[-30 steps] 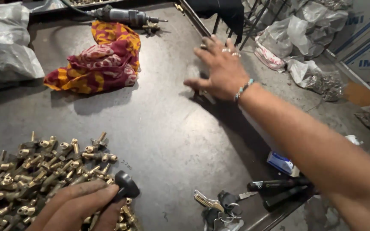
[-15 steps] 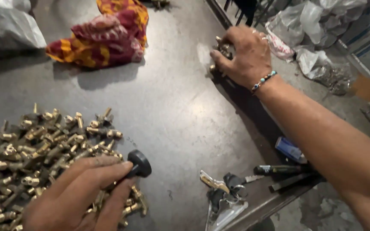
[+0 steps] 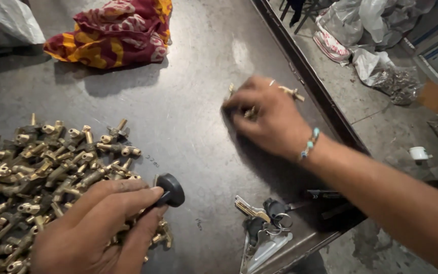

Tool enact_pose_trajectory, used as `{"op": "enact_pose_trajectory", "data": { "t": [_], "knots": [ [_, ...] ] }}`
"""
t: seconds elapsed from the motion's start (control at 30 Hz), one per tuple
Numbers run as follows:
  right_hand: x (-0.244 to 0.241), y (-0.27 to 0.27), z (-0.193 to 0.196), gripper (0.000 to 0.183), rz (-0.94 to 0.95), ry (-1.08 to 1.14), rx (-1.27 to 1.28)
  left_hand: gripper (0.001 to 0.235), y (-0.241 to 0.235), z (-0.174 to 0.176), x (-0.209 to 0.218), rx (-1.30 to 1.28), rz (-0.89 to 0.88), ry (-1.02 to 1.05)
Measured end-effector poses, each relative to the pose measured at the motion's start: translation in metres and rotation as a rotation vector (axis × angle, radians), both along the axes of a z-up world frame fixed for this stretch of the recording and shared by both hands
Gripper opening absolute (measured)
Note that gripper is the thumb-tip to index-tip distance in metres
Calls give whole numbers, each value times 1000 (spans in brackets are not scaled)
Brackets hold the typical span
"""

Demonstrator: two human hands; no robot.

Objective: Assemble small components onto brass valves and sort them into plastic bags.

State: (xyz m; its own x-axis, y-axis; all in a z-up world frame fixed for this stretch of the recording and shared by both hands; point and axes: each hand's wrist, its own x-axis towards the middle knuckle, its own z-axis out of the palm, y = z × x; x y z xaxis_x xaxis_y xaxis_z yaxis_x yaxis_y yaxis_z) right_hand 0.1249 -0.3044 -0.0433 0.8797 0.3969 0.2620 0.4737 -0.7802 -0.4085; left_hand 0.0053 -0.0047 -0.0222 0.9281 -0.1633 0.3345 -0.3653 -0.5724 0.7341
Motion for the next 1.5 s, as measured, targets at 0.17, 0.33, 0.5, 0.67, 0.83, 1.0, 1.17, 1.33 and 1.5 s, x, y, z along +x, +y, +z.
{"op": "enact_pose_trajectory", "data": {
  "t": [0.17, 0.33, 0.5, 0.67, 0.83, 1.0, 1.17, 1.33, 1.5],
  "knots": [
    [-40, 35, 29, 18, 71, 57, -10, 22, 2, 4, 2, -45, -6, -15],
    [-55, 55, 39, 15, 137, 133, 477, 22, -3, 19, 1, -97, 57, -72],
    [-64, 59, 24, 24, 47, 777, 1218, 22, -2, 18, 0, -213, 43, -66],
    [-63, 70, 34, 38, 26, 1023, 1400, 20, 0, 21, 0, -223, 39, -31],
    [-63, 68, 20, 50, 170, 885, 1195, 21, 1, 21, 0, -248, 39, -37],
    [-62, 68, 0, 24, -53, 826, 1097, 21, 0, 25, -1, -267, 30, -25],
    [-62, 70, 7, 33, -52, 946, 1177, 20, 2, 24, -2, -264, 1, -70],
    [-63, 72, 13, 37, -47, 998, 1137, 17, 4, 25, -2, -279, 13, -54],
    [-67, 64, -3, 32, 50, 775, 938, 17, 5, 24, -2, -325, -17, -49]
  ]
}}
